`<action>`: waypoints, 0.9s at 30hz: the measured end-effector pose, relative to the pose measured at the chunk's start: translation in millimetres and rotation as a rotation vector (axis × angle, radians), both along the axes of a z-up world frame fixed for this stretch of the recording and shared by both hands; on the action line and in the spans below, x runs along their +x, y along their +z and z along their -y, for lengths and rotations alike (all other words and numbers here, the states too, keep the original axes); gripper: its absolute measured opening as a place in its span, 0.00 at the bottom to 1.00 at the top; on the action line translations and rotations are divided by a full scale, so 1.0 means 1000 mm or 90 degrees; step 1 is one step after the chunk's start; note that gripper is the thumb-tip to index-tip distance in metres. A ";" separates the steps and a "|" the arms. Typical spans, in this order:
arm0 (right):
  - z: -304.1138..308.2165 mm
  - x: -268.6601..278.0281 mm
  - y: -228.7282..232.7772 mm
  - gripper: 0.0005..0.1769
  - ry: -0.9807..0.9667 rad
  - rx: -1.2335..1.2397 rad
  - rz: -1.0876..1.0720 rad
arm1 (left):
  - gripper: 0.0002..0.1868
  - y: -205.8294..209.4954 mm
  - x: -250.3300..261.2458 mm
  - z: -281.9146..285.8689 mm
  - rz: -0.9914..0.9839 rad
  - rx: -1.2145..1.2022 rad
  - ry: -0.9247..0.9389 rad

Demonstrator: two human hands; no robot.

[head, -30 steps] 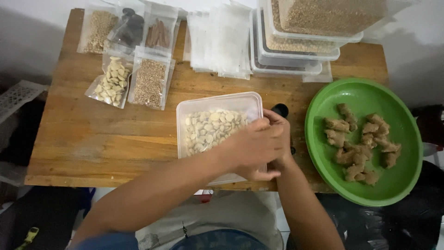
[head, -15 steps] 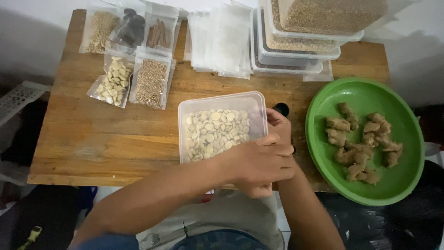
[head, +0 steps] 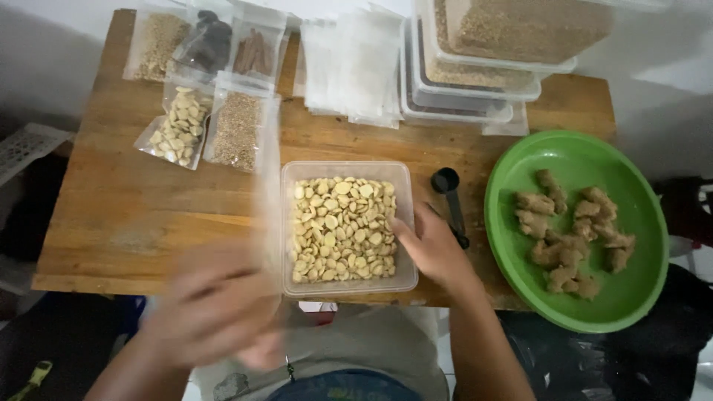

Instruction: The person scoops sliced pieces of food from a plastic container into a small plastic bag using a measuring spoon and seals the bag.

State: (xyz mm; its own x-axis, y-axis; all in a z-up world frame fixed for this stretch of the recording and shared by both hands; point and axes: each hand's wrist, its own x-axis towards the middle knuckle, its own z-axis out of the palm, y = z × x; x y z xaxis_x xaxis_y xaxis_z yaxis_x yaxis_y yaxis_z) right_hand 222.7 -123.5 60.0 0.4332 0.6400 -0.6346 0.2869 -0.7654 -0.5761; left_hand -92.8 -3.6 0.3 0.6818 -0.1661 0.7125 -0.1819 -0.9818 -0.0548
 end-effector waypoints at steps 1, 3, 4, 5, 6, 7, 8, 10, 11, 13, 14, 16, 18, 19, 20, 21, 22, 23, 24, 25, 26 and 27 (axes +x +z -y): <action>0.009 0.003 -0.008 0.42 0.004 0.000 -0.001 | 0.21 0.006 -0.005 0.000 -0.001 0.000 0.004; 0.028 0.009 -0.025 0.38 0.096 0.073 0.021 | 0.15 0.017 -0.014 0.000 0.192 -0.144 0.073; 0.031 0.011 -0.025 0.38 0.097 0.071 0.019 | 0.15 0.005 -0.010 -0.004 0.191 -0.146 0.075; 0.035 0.013 -0.025 0.32 0.093 0.037 0.046 | 0.20 -0.007 -0.008 -0.007 0.328 -0.098 0.162; 0.039 0.014 -0.025 0.27 0.088 0.004 0.072 | 0.25 -0.018 -0.005 -0.010 0.463 -0.047 0.251; 0.047 0.021 -0.033 0.27 0.089 0.006 0.073 | 0.25 -0.035 -0.015 -0.005 0.464 -0.045 0.251; 0.054 0.028 -0.040 0.28 0.091 0.065 0.105 | 0.19 -0.052 -0.026 -0.001 0.424 -0.102 0.274; 0.070 0.038 -0.053 0.31 0.090 0.123 0.128 | 0.13 -0.075 -0.037 0.007 0.374 -0.159 0.296; 0.077 0.043 -0.057 0.28 0.027 0.139 0.104 | 0.11 -0.082 -0.036 0.011 0.373 -0.174 0.304; 0.084 0.050 -0.060 0.24 -0.038 0.155 0.079 | 0.10 -0.090 -0.034 0.014 0.370 -0.188 0.310; 0.086 0.052 -0.058 0.17 -0.071 0.214 0.066 | 0.11 -0.091 -0.033 0.015 0.316 -0.209 0.311; 0.093 0.050 -0.053 0.28 -0.110 0.262 0.054 | 0.14 -0.096 -0.032 0.021 0.259 -0.241 0.308; 0.093 0.047 -0.045 0.24 -0.124 0.366 -0.006 | 0.28 -0.104 -0.027 0.021 -0.014 -0.331 0.288; 0.092 0.045 -0.045 0.24 -0.126 0.366 -0.003 | 0.28 -0.092 -0.011 0.022 -0.012 -0.333 0.284; 0.090 0.042 -0.045 0.24 -0.131 0.387 -0.018 | 0.36 -0.081 0.004 0.023 -0.092 -0.314 0.298; 0.087 0.040 -0.045 0.24 -0.132 0.409 -0.036 | 0.43 -0.069 0.018 0.025 -0.172 -0.294 0.316; 0.082 0.040 -0.051 0.24 -0.130 0.409 -0.035 | 0.43 -0.061 0.030 0.028 -0.171 -0.295 0.317; 0.077 0.041 -0.058 0.24 -0.129 0.427 -0.044 | 0.36 -0.054 0.041 0.029 -0.142 -0.282 0.317; 0.072 0.042 -0.064 0.24 -0.127 0.446 -0.053 | 0.29 -0.046 0.053 0.031 -0.113 -0.269 0.317; 0.065 0.035 -0.064 0.24 -0.128 0.445 -0.053 | 0.29 -0.057 0.057 0.035 -0.114 -0.270 0.317; 0.058 0.029 -0.064 0.23 -0.122 0.432 -0.059 | 0.28 -0.068 0.062 0.040 -0.071 -0.285 0.371; 0.052 0.025 -0.064 0.21 -0.120 0.421 -0.062 | 0.28 -0.079 0.069 0.043 -0.027 -0.299 0.419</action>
State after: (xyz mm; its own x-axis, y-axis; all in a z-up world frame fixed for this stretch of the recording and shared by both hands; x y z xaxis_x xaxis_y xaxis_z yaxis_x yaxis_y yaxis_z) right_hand 247.4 -175.2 -3.6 0.5361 0.8251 -0.1785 0.1073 -0.2763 -0.9551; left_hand -24.1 -46.2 -78.3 0.5636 0.5891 0.5790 0.4485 -0.8069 0.3844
